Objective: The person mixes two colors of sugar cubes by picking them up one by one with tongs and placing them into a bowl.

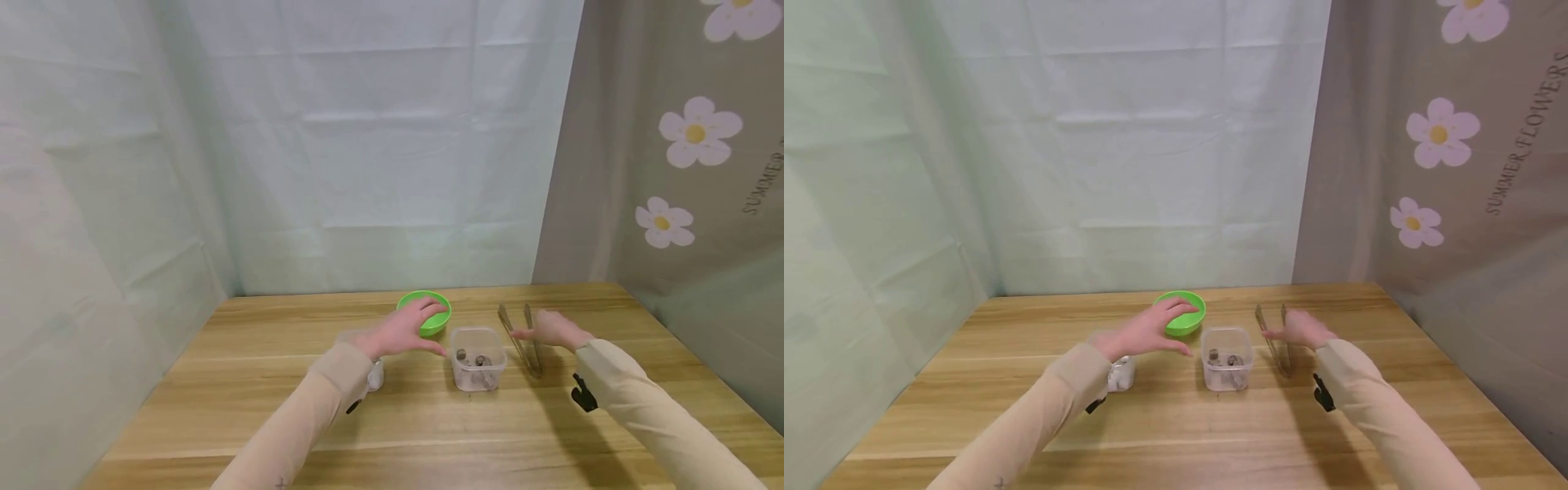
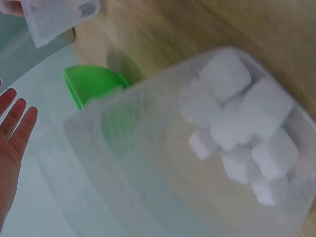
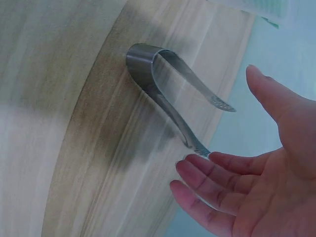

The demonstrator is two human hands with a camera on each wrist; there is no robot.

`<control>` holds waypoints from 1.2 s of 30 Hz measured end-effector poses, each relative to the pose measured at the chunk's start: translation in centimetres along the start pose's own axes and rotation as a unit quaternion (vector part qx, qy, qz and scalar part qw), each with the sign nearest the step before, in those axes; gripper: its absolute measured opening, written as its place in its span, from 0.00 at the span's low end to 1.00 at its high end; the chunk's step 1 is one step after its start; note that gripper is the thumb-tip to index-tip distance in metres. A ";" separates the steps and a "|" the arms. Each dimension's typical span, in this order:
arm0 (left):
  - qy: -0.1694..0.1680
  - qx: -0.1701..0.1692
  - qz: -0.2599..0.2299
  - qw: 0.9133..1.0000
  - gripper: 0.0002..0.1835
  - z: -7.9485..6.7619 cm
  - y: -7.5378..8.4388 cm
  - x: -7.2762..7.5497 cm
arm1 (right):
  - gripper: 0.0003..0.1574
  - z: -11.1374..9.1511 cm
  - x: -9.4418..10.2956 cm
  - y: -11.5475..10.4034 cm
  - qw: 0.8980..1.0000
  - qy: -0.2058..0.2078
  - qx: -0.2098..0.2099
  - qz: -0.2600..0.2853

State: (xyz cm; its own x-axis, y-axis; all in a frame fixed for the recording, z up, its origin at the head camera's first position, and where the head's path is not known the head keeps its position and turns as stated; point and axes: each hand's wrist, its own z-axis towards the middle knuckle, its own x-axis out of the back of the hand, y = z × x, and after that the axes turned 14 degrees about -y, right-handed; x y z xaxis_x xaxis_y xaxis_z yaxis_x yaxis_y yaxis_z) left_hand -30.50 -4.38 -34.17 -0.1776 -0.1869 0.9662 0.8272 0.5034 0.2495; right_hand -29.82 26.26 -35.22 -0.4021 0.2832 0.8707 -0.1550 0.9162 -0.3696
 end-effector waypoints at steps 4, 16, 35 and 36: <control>-0.017 0.005 0.003 1.000 0.43 0.4 0.5 -0.5 | 0.32 0.4 -0.4 0.1 1.000 -0.005 -0.007 0.010; -0.034 0.028 -0.052 0.998 0.47 2.1 1.1 -2.3 | 0.27 0.9 -1.0 -0.3 0.997 -0.017 -0.048 0.055; -0.032 0.034 -0.106 0.993 0.47 3.0 0.4 -4.2 | 0.28 2.2 -1.8 0.2 0.998 0.001 -0.059 0.005; -0.028 0.030 -0.114 0.993 0.47 3.0 0.4 -4.3 | 0.27 2.3 -1.8 0.3 0.998 0.001 -0.059 0.002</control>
State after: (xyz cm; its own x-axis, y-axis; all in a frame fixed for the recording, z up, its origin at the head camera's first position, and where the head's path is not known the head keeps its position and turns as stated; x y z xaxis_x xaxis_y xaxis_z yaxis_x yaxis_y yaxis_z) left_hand -31.02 -0.81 -38.06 -0.3875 -0.2555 0.8857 0.7291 0.5031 0.4641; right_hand -31.19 25.39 -37.64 -0.4013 0.2880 0.8695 -0.0465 0.9417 -0.3333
